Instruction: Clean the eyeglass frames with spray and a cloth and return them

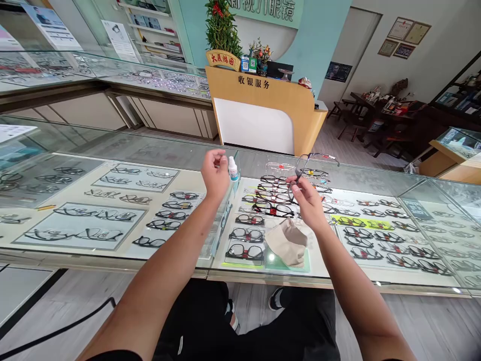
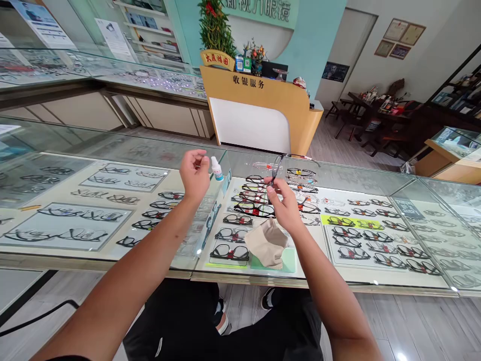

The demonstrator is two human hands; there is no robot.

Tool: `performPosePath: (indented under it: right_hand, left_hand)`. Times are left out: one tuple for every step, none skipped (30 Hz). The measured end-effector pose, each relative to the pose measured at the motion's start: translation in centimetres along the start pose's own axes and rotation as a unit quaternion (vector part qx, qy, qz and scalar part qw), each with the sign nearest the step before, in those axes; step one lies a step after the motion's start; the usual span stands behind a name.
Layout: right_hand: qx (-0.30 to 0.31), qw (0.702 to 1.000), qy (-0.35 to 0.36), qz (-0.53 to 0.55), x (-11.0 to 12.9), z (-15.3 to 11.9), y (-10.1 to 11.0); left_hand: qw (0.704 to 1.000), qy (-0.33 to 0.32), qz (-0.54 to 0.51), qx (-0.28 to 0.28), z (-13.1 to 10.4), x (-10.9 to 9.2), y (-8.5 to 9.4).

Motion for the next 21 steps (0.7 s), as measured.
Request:
performPosePath:
  right_hand:
    - [-0.002, 1.000, -0.001, 0.015, -0.1, 0.1, 0.2]
    - [-0.003, 1.000, -0.004, 0.027, -0.1, 0.2, 0.3]
    - [-0.003, 0.999, -0.008, 0.037, -0.1, 0.2, 0.5]
    - [-0.004, 0.999, -0.014, 0.045, -0.1, 0.3, 0.6]
    - [-0.003, 0.998, -0.019, 0.053, 0.0, 0.4, 0.7]
    - [-0.001, 0.998, -0.022, 0.061, 0.1, 0.4, 0.8]
    - [0.000, 0.997, -0.024, 0.069, 0.2, 0.5, 0.9]
    - [0.002, 0.997, -0.025, 0.079, 0.3, 0.5, 1.0]
    - [0.004, 0.996, -0.026, 0.089, 0.3, 0.6, 1.1]
    - [0.007, 0.995, -0.028, 0.100, 0.3, 0.6, 1.1]
    - [0.008, 0.993, -0.029, 0.113, 0.3, 0.6, 1.2]
    - [0.010, 0.991, -0.029, 0.128, 0.3, 0.6, 1.2]
    - [0.013, 0.989, -0.028, 0.143, 0.3, 0.7, 1.2]
    - [0.016, 0.987, -0.027, 0.156, 0.3, 0.7, 1.2]
    - [0.019, 0.986, -0.027, 0.166, 0.2, 0.7, 1.2]
    - [0.023, 0.984, -0.028, 0.172, 0.2, 0.7, 1.2]
    - [0.027, 0.984, -0.029, 0.174, 0.2, 0.7, 1.2]
    - [0.031, 0.984, -0.032, 0.172, 0.2, 0.7, 1.2]
    - [0.033, 0.985, -0.035, 0.166, 0.1, 0.7, 1.2]
    - [0.035, 0.986, -0.037, 0.158, 0.2, 0.7, 1.2]
    - [0.036, 0.987, -0.040, 0.150, 0.2, 0.7, 1.2]
  left_hand:
    - [1.000, 0.007, -0.002, -0.008, 0.5, 0.7, 0.2]
    - [1.000, 0.012, -0.004, -0.013, 0.9, 1.2, 0.4]
    - [1.000, 0.015, -0.007, -0.017, 1.1, 1.8, 0.5]
    - [1.000, 0.018, -0.009, -0.020, 1.4, 2.2, 0.7]
    - [0.999, 0.021, -0.011, -0.022, 1.6, 2.6, 0.7]
    - [0.999, 0.025, -0.012, -0.024, 1.7, 3.0, 0.8]
    - [0.999, 0.029, -0.012, -0.025, 1.8, 3.3, 0.8]
    - [0.999, 0.033, -0.010, -0.026, 1.8, 3.6, 0.8]
    - [0.999, 0.038, -0.006, -0.025, 1.8, 3.9, 0.7]
    - [0.999, 0.043, -0.002, -0.023, 1.8, 4.1, 0.6]
    - [0.999, 0.051, 0.002, -0.019, 1.7, 4.4, 0.4]
    - [0.998, 0.062, 0.005, -0.008, 1.6, 4.6, 0.1]
    - [0.997, 0.076, 0.007, 0.009, 1.5, 4.9, -0.2]
    - [0.995, 0.091, 0.011, 0.030, 1.3, 5.3, -0.7]
    - [0.992, 0.107, 0.015, 0.057, 1.1, 5.6, -1.1]
    - [0.988, 0.128, 0.017, 0.086, 0.9, 6.0, -1.6]
    - [0.982, 0.150, 0.018, 0.116, 0.7, 6.3, -2.0]
    - [0.975, 0.170, 0.017, 0.140, 0.5, 6.5, -2.3]
    - [0.969, 0.190, 0.013, 0.157, 0.3, 6.7, -2.6]
    - [0.964, 0.205, 0.005, 0.170, 0.2, 6.7, -2.8]
    - [0.960, 0.215, -0.006, 0.177, 0.1, 6.6, -2.9]
Point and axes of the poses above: each hand's wrist, its own z-axis towards the middle knuckle, its own y-axis out of the back of the hand, x = y × z, the point moved 4 cm from there along z, towards the middle knuckle, and after that the axes turned 6 degrees about y, right-handed, at the moved point
